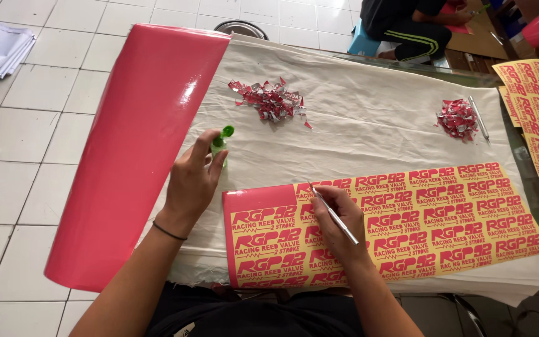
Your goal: The person uses a silver craft knife to carefully cut around and lift individual red and yellow stickers from a larger sheet. They peel the unwanted backing material away from the desired sticker shapes and place the removed pieces on the table.
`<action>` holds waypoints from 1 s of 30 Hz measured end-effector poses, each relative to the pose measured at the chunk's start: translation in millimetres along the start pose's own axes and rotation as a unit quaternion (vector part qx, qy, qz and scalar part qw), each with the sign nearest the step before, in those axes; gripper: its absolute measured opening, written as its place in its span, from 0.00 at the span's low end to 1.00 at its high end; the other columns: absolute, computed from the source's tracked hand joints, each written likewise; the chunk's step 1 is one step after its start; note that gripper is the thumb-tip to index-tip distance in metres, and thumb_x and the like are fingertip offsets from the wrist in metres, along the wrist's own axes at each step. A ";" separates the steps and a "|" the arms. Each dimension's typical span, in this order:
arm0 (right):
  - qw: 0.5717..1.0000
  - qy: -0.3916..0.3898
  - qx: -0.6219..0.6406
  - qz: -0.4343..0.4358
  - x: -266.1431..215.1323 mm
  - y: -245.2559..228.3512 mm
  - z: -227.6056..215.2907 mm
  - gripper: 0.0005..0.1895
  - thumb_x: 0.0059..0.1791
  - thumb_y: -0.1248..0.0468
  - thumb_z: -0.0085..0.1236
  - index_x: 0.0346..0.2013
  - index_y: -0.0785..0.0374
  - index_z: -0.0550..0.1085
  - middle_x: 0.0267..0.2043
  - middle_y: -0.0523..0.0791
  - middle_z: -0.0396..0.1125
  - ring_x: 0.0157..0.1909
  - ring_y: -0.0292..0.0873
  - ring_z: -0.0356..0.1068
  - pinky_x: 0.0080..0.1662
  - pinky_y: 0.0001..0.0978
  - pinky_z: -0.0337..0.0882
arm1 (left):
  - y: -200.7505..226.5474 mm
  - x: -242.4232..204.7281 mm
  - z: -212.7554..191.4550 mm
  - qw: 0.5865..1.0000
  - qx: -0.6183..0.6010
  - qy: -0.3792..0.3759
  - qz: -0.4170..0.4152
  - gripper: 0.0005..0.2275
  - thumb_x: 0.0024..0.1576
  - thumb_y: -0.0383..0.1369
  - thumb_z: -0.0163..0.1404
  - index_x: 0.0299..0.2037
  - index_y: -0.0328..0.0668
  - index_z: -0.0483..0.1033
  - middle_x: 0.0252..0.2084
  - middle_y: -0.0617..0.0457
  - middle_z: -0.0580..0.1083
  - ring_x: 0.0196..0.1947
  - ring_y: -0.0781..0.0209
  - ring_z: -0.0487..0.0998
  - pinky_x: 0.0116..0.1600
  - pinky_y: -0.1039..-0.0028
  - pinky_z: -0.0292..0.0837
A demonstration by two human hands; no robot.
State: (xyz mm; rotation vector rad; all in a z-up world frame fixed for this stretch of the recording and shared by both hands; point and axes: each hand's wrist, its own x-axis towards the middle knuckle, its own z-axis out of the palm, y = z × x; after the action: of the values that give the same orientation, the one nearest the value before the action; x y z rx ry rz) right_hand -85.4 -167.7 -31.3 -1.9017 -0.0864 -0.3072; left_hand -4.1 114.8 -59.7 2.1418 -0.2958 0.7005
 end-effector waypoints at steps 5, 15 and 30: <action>0.969 0.087 -0.124 -0.194 -4.2 26.6 -4.6 0.12 0.58 0.64 0.49 0.52 0.67 0.76 0.35 0.51 0.76 0.37 0.47 0.75 0.44 0.37 0.71 | 13.5 -1.7 -6.0 0.999 0.053 0.009 0.005 0.24 0.62 0.34 0.58 0.67 0.39 0.65 0.45 0.37 0.79 0.44 0.45 0.84 0.44 0.62 0.84; 0.928 -0.006 -0.356 -0.110 2.3 12.9 9.6 0.18 0.56 0.57 0.51 0.56 0.63 0.76 0.60 0.58 0.71 0.67 0.64 0.66 0.65 0.62 0.57 | 13.4 -2.6 -11.4 0.999 0.053 0.013 0.000 0.26 0.61 0.34 0.59 0.67 0.37 0.64 0.45 0.38 0.79 0.44 0.42 0.83 0.44 0.60 0.83; 0.919 -0.033 -0.372 -0.127 -1.9 17.8 5.9 0.17 0.54 0.64 0.52 0.58 0.62 0.73 0.64 0.54 0.70 0.71 0.58 0.65 0.68 0.57 0.57 | 107.2 -101.4 31.1 0.911 0.344 -0.219 -0.056 0.50 0.56 0.74 0.25 0.77 0.41 0.42 0.80 0.46 0.28 0.78 0.44 0.18 0.75 0.42 0.12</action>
State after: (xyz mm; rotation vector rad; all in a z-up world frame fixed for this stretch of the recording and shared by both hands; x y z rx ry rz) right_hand -82.5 -168.3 -49.9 -2.6655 -0.2985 -0.5007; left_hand -121.9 20.8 -63.4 2.9685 -0.1668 0.2536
